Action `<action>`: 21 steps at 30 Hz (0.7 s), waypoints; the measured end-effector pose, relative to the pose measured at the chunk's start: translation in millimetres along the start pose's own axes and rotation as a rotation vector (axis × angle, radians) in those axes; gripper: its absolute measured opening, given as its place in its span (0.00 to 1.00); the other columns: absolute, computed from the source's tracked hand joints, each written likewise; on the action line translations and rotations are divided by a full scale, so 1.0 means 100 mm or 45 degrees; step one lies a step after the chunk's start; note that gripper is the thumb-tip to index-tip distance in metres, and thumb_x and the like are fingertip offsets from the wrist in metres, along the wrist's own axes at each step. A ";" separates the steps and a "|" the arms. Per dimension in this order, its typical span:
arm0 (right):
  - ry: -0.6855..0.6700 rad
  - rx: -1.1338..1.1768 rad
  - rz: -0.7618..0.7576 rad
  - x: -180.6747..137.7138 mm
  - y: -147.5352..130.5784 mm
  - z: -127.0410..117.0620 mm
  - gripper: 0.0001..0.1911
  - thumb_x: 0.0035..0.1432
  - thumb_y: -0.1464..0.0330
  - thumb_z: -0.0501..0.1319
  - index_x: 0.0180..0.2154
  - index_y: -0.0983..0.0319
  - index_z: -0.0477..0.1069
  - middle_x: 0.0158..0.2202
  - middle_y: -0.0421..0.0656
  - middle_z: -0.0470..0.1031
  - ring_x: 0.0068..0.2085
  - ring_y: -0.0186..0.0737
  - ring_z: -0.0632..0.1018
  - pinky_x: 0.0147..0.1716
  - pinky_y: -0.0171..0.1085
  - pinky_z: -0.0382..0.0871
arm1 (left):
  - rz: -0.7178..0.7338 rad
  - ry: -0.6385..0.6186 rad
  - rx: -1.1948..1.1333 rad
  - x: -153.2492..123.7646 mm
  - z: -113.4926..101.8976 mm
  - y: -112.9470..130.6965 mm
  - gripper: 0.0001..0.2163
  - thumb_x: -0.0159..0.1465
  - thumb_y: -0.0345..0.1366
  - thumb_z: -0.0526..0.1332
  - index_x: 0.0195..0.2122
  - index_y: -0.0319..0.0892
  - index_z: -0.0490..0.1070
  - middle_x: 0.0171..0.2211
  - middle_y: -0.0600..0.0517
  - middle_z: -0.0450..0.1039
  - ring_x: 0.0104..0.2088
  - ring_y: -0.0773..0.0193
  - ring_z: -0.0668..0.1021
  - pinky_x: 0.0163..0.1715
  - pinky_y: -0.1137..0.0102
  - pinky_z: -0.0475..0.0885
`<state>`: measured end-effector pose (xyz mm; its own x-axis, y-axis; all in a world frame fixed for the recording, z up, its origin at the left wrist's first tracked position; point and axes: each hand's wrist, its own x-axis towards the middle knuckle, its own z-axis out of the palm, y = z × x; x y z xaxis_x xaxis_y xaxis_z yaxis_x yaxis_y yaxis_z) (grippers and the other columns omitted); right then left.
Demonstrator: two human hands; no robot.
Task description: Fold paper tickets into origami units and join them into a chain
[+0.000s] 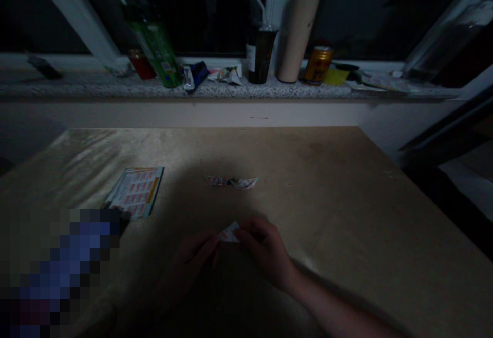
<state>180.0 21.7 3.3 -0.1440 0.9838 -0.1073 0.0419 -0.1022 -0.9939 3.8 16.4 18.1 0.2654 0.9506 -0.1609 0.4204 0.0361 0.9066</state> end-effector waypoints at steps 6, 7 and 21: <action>0.006 0.009 0.016 0.01 0.01 0.01 0.12 0.54 0.58 0.60 0.29 0.61 0.69 0.25 0.39 0.70 0.26 0.33 0.71 0.25 0.31 0.64 | 0.013 -0.075 -0.016 0.01 0.00 0.02 0.18 0.66 0.39 0.48 0.20 0.42 0.66 0.20 0.57 0.66 0.24 0.67 0.69 0.28 0.77 0.61; 0.014 -0.004 0.011 0.01 0.01 0.01 0.12 0.54 0.58 0.60 0.28 0.61 0.69 0.25 0.38 0.69 0.26 0.33 0.70 0.25 0.31 0.63 | 0.012 -0.078 -0.002 0.01 0.00 0.02 0.18 0.66 0.39 0.48 0.21 0.42 0.67 0.21 0.57 0.67 0.24 0.67 0.70 0.28 0.77 0.61; 0.024 0.024 0.052 0.02 0.07 -0.01 0.14 0.54 0.59 0.59 0.27 0.62 0.66 0.21 0.36 0.63 0.23 0.30 0.64 0.21 0.30 0.56 | 0.073 -0.204 0.001 0.01 -0.03 -0.03 0.17 0.67 0.38 0.47 0.29 0.42 0.73 0.28 0.55 0.75 0.31 0.65 0.75 0.35 0.76 0.63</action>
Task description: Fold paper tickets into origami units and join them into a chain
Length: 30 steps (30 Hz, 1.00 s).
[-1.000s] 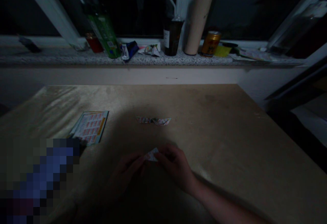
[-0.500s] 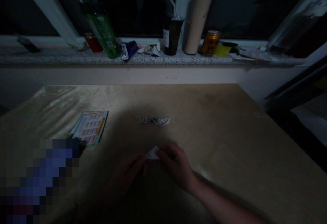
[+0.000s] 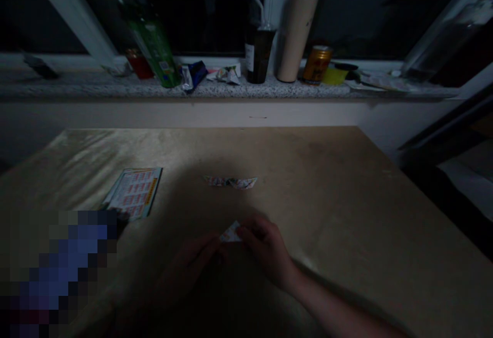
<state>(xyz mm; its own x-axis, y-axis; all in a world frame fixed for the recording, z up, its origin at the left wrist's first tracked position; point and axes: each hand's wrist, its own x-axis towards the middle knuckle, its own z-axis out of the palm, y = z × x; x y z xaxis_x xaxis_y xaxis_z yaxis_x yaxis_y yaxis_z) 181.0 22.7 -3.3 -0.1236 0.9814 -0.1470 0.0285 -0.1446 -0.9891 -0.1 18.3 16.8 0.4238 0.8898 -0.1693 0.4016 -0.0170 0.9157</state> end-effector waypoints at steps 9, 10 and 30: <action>-0.008 -0.036 -0.036 -0.02 -0.04 0.01 0.12 0.54 0.61 0.60 0.25 0.63 0.67 0.21 0.36 0.64 0.23 0.31 0.65 0.21 0.30 0.58 | -0.048 -0.001 -0.043 0.02 0.02 0.02 0.14 0.64 0.40 0.53 0.25 0.40 0.71 0.23 0.57 0.70 0.26 0.67 0.71 0.28 0.77 0.62; -0.021 -0.033 -0.043 -0.03 -0.03 0.02 0.12 0.54 0.62 0.60 0.26 0.63 0.67 0.21 0.37 0.65 0.24 0.31 0.66 0.22 0.30 0.58 | -0.063 -0.014 -0.041 0.02 0.02 0.03 0.14 0.63 0.40 0.53 0.24 0.39 0.70 0.22 0.57 0.68 0.25 0.68 0.70 0.26 0.78 0.61; -0.371 -0.170 -0.149 -0.07 -0.09 0.07 0.14 0.59 0.60 0.56 0.28 0.64 0.69 0.24 0.37 0.66 0.27 0.32 0.66 0.26 0.31 0.60 | -0.065 0.002 -0.092 0.03 0.04 -0.04 0.21 0.66 0.44 0.49 0.21 0.39 0.68 0.18 0.57 0.66 0.20 0.70 0.68 0.23 0.78 0.60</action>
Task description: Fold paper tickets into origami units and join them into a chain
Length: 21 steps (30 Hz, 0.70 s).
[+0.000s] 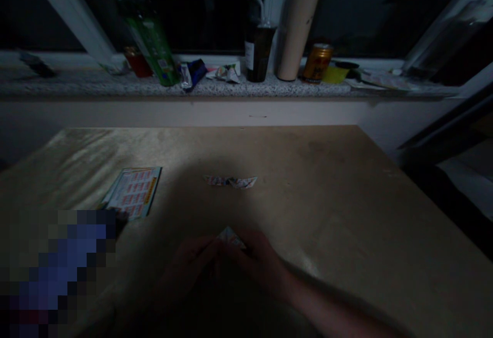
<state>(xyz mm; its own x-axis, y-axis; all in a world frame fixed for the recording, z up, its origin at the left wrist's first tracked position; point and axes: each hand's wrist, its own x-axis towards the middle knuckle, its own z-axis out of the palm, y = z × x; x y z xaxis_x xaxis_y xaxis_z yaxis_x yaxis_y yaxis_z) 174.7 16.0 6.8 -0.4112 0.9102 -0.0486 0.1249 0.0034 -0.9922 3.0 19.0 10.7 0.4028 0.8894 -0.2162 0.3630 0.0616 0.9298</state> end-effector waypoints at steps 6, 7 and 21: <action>-0.132 0.176 -0.003 -0.01 -0.03 -0.04 0.15 0.59 0.59 0.55 0.30 0.64 0.72 0.26 0.39 0.70 0.29 0.34 0.70 0.30 0.31 0.64 | 0.012 -0.033 0.016 -0.03 0.01 0.02 0.20 0.66 0.46 0.47 0.21 0.40 0.64 0.18 0.58 0.63 0.21 0.70 0.66 0.22 0.78 0.59; -0.145 0.195 -0.005 -0.01 -0.03 -0.05 0.16 0.59 0.59 0.55 0.30 0.64 0.72 0.26 0.39 0.71 0.30 0.34 0.71 0.31 0.32 0.64 | 0.033 -0.031 0.020 -0.03 0.01 0.03 0.19 0.66 0.45 0.47 0.23 0.40 0.65 0.20 0.57 0.63 0.22 0.69 0.67 0.23 0.78 0.59; 0.020 0.078 0.082 0.00 0.03 -0.05 0.23 0.61 0.56 0.51 0.23 0.64 0.70 0.18 0.35 0.60 0.21 0.29 0.60 0.21 0.29 0.54 | -0.043 -0.014 -0.054 0.00 0.01 0.09 0.18 0.65 0.46 0.49 0.24 0.41 0.65 0.19 0.58 0.63 0.22 0.68 0.67 0.24 0.77 0.60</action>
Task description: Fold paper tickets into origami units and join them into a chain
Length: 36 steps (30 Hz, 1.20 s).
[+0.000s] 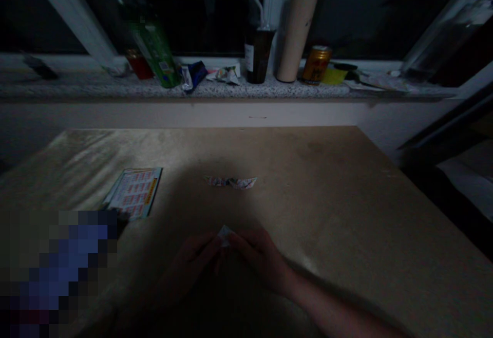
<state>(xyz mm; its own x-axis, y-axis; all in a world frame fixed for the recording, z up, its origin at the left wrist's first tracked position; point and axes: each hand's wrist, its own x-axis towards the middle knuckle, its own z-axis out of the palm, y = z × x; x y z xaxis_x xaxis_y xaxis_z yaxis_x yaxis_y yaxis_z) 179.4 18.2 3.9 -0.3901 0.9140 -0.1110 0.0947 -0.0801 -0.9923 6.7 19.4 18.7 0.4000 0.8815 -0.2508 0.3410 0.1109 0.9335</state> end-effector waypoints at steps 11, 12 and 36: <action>0.113 -0.071 0.035 0.00 0.05 0.02 0.24 0.55 0.52 0.55 0.18 0.64 0.65 0.18 0.35 0.55 0.21 0.29 0.58 0.20 0.30 0.51 | -0.046 -0.027 -0.076 0.00 -0.01 -0.05 0.19 0.64 0.47 0.51 0.21 0.40 0.66 0.16 0.59 0.61 0.19 0.69 0.65 0.21 0.77 0.58; 0.133 -0.070 0.034 0.00 0.05 0.02 0.24 0.55 0.53 0.56 0.18 0.64 0.63 0.18 0.35 0.54 0.21 0.29 0.57 0.19 0.30 0.50 | -0.067 -0.015 -0.073 0.00 -0.01 -0.05 0.19 0.64 0.47 0.51 0.20 0.40 0.65 0.16 0.58 0.61 0.19 0.69 0.65 0.21 0.77 0.58; 0.135 -0.016 0.018 0.01 0.03 0.03 0.18 0.56 0.56 0.57 0.26 0.64 0.71 0.23 0.39 0.69 0.25 0.33 0.69 0.25 0.31 0.62 | 0.011 0.071 0.115 0.01 0.01 0.00 0.19 0.64 0.46 0.50 0.20 0.41 0.66 0.19 0.57 0.66 0.23 0.67 0.70 0.26 0.76 0.61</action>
<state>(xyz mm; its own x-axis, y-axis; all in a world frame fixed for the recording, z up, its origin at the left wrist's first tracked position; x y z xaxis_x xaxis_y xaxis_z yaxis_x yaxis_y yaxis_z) 177.2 17.4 0.4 -0.2893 0.9500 -0.1178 0.1115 -0.0887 -0.9898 8.0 19.9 18.5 0.3565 0.9066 -0.2258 0.4140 0.0634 0.9081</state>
